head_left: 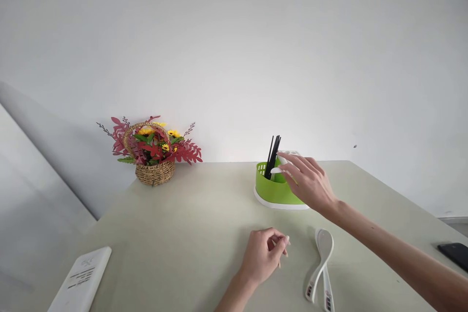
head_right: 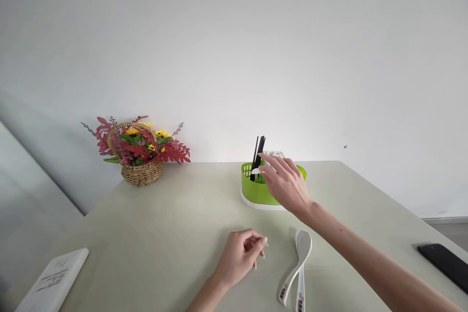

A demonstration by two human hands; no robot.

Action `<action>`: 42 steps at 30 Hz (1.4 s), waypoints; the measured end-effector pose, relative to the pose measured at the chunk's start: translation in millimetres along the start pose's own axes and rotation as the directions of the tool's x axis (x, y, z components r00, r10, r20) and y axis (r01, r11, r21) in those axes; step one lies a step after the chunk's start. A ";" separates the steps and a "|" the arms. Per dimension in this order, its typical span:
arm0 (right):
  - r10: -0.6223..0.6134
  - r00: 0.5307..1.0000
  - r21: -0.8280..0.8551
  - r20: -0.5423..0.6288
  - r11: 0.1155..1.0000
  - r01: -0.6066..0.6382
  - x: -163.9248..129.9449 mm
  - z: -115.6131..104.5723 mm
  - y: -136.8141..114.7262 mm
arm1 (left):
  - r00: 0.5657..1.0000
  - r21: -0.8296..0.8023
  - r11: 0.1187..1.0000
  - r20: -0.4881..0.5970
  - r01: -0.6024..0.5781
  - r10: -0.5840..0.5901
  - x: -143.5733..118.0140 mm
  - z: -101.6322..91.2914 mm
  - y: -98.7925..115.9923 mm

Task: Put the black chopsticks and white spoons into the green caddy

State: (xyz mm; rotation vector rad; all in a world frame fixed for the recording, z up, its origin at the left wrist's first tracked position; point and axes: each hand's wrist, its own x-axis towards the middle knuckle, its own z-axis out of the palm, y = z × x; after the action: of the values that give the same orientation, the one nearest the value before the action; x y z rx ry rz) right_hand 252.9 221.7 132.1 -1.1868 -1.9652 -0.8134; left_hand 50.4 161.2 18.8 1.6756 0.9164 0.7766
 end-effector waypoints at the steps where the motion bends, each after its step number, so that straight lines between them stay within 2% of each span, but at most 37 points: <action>1: -0.014 1.000 -0.005 0.002 1.000 0.014 -2.6 2.1 -0.1 | 1.000 0.001 1.000 -0.001 0.001 -0.001 -0.1 0.1 0.1; 14: -0.063 0.998 -0.026 0.020 0.998 0.064 -25.0 14.7 3.7 | 1.000 0.049 0.999 0.010 0.005 -0.005 1.8 -1.3 2.3; 21: -0.073 0.997 -0.004 0.032 0.997 0.073 -27.2 13.0 2.9 | 1.000 0.045 0.999 0.009 0.027 -0.028 2.6 -1.4 2.7; 27: -0.032 0.998 -0.013 0.048 0.999 0.033 -27.3 9.2 0.5 | 1.000 0.023 0.999 0.004 0.024 -0.024 2.8 -1.1 3.3; 31: -0.039 0.996 -0.003 0.075 0.999 0.039 -36.7 -2.8 -5.7 | 1.000 0.034 0.999 0.014 0.009 -0.010 1.9 -0.8 5.5; 37: -0.103 0.982 0.106 0.159 0.991 0.087 -77.9 -43.0 -5.6 | 1.000 0.074 0.997 0.025 0.002 -0.004 2.0 -0.8 7.8; 40: -0.034 0.974 0.127 0.225 0.992 0.005 -106.4 -61.2 9.3 | 1.000 0.078 0.997 0.016 -0.004 0.003 1.7 -0.3 7.6; 42: 0.065 0.961 0.126 0.269 0.987 -0.102 -125.3 -69.4 20.9 | 1.000 0.077 0.997 0.008 -0.008 0.007 1.3 0.3 7.5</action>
State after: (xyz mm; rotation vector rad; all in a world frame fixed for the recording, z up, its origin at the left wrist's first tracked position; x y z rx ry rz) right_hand 331.3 115.3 73.1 -1.3401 -2.1292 -0.4857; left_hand 52.8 160.8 26.0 1.7486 0.9455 0.7475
